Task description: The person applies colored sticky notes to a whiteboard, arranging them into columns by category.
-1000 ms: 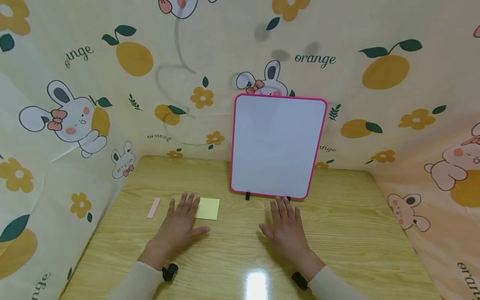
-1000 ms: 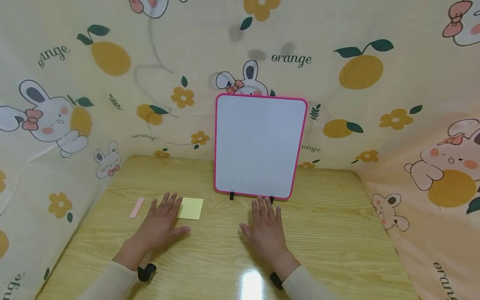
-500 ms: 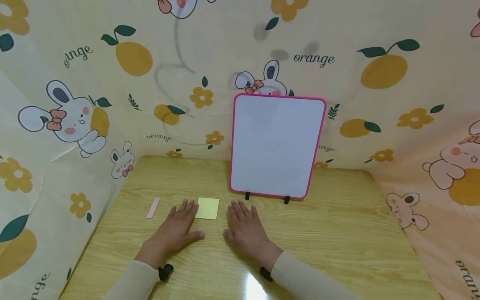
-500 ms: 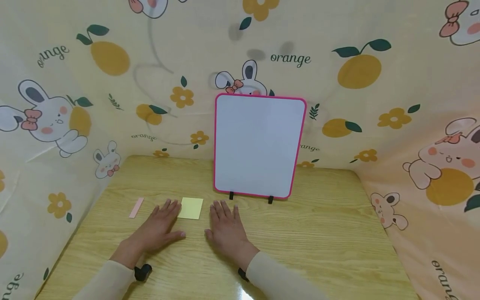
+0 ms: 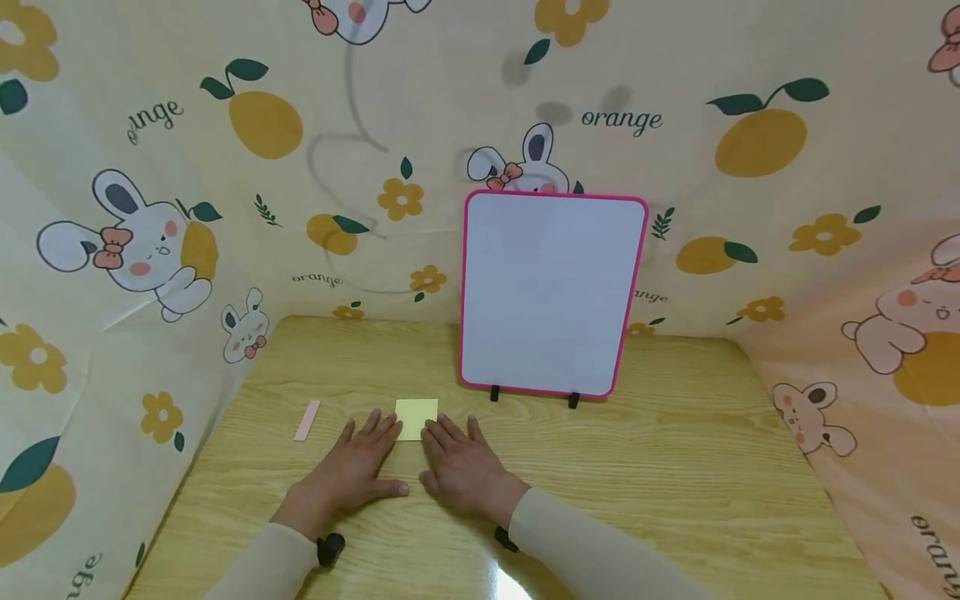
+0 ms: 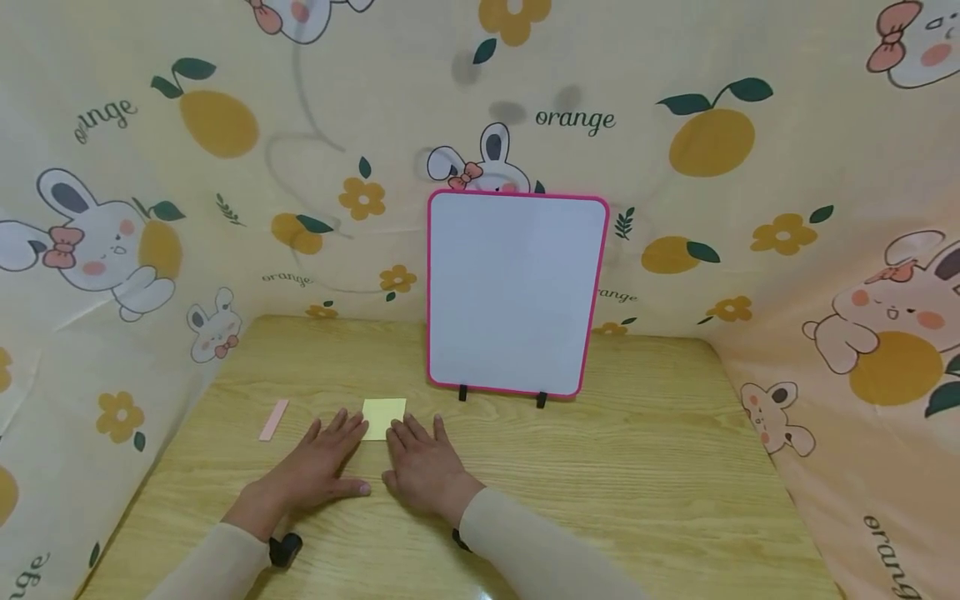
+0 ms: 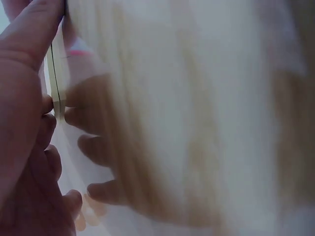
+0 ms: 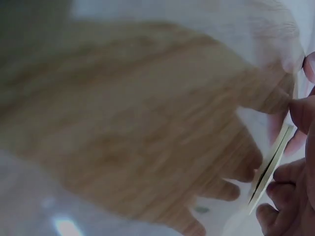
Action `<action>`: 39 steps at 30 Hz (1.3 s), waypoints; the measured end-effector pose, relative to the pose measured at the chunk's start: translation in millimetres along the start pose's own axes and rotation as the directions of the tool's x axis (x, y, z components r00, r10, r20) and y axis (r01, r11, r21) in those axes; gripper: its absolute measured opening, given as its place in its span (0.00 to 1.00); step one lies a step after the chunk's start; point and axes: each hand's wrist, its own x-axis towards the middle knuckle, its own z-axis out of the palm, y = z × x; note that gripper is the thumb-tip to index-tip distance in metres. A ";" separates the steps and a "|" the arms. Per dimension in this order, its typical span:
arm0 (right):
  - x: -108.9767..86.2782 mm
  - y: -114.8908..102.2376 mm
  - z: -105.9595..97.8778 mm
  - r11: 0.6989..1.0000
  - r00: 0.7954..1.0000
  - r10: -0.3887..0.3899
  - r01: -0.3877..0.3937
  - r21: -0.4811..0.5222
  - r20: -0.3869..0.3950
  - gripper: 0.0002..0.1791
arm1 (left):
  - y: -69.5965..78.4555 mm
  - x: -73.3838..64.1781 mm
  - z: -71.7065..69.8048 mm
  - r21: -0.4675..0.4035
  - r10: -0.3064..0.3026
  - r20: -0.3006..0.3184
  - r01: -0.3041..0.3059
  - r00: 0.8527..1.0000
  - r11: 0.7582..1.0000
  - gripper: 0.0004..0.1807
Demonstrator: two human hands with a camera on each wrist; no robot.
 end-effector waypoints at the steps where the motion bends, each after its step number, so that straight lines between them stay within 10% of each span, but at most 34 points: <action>1: 0.0 0.1 0.4 1.000 1.000 0.002 -0.002 0.003 0.013 0.38 | 1.5 -0.2 -0.1 -0.001 0.000 0.005 0.000 1.000 1.000 0.57; 24: -76.2 61.1 11.8 0.986 0.996 0.064 -0.053 0.158 -0.064 0.37 | 65.2 46.3 21.3 0.006 0.184 0.066 -0.185 0.981 0.983 0.59; 39: -115.1 73.0 20.4 0.985 0.988 0.070 -0.046 0.167 -0.138 0.35 | 92.0 49.6 32.0 0.078 0.244 0.112 -0.253 0.963 0.964 0.57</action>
